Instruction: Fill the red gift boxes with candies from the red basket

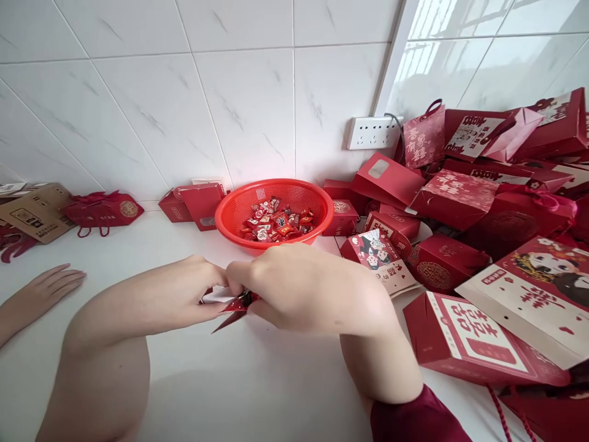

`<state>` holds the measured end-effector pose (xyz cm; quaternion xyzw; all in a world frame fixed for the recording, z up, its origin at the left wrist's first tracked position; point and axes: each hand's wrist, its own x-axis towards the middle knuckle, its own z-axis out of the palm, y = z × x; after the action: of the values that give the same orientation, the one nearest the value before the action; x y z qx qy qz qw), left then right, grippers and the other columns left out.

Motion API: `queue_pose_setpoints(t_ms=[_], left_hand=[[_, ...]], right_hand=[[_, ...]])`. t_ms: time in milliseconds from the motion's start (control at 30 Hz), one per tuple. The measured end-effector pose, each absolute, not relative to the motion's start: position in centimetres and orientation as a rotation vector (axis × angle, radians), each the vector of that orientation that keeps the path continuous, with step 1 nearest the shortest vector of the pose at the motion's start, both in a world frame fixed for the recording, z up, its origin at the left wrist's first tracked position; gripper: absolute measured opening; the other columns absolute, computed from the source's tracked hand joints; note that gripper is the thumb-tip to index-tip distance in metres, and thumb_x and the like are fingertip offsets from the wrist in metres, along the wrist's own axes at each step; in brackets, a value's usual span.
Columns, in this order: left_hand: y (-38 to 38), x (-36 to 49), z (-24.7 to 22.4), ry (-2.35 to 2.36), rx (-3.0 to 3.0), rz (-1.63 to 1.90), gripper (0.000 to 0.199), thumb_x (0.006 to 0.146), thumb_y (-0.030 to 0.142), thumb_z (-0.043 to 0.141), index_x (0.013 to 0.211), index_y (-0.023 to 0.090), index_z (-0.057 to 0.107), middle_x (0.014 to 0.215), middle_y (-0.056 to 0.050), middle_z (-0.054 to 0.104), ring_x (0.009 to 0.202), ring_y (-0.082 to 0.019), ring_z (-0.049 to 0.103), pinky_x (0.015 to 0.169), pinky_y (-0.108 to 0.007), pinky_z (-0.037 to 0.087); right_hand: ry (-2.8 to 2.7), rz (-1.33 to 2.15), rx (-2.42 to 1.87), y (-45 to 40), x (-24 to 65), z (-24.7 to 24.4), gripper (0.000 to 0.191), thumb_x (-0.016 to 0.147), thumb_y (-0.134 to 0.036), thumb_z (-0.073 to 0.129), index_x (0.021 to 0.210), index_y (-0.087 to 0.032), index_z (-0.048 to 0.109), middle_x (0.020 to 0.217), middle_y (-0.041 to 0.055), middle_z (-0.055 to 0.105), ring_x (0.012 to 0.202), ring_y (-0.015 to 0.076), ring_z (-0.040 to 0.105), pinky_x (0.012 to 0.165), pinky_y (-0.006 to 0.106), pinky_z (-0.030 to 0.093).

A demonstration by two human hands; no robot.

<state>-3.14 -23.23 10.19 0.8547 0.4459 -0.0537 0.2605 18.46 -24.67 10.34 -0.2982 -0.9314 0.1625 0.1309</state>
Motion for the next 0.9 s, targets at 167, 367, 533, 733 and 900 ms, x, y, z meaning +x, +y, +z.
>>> queue_pose_setpoints(t_ms=[167,367,533,733,900], left_hand=[[-22.9,-3.2,10.3,1.177,2.315,-0.154,0.012,0.08,0.029,0.055,0.07,0.023,0.058,0.057,0.003,0.055,0.044,-0.011,0.04,0.043,-0.025,0.028],[-22.7,-3.4,10.3,1.264,2.295,-0.183,0.016,0.074,0.032,0.06,0.067,0.021,0.049,0.058,0.003,0.047,0.047,-0.012,0.038,0.042,-0.027,0.024],[-22.6,-3.4,10.3,1.252,2.278,-0.162,0.021,0.074,0.034,0.062,0.067,0.021,0.047,0.058,0.003,0.046,0.047,-0.011,0.037,0.042,-0.027,0.023],[-22.3,-3.6,10.0,1.275,2.264,-0.171,0.025,0.076,0.039,0.064,0.067,0.021,0.048,0.057,0.002,0.045,0.045,-0.012,0.037,0.041,-0.028,0.02],[-22.3,-3.6,9.9,1.249,2.26,-0.163,0.021,0.078,0.038,0.062,0.068,0.022,0.053,0.058,0.002,0.05,0.045,-0.012,0.041,0.042,-0.027,0.024]], right_hand=[[-2.765,0.56,-0.883,-24.1,19.0,10.3,0.02,0.089,-0.019,0.057,0.107,-0.022,0.064,0.091,0.0046,0.071,0.08,0.0198,0.064,0.069,0.029,0.045],[-2.698,0.563,-0.994,-23.1,18.5,10.0,0.015,0.086,-0.024,0.062,0.1,-0.022,0.065,0.085,0.0022,0.069,0.074,0.0174,0.062,0.063,0.027,0.042],[-2.69,0.545,-0.992,-22.6,18.4,9.7,0.015,0.085,-0.026,0.063,0.099,-0.023,0.065,0.08,0.0008,0.068,0.069,0.0157,0.059,0.059,0.026,0.039],[-2.68,0.52,-1.007,-22.7,18.5,9.6,0.014,0.086,-0.028,0.063,0.099,-0.023,0.064,0.08,0.0022,0.068,0.067,0.0163,0.059,0.059,0.026,0.04],[-2.684,0.543,-0.989,-22.8,18.4,9.7,0.014,0.085,-0.028,0.065,0.098,-0.023,0.067,0.08,0.0025,0.068,0.066,0.0171,0.06,0.059,0.027,0.042]])
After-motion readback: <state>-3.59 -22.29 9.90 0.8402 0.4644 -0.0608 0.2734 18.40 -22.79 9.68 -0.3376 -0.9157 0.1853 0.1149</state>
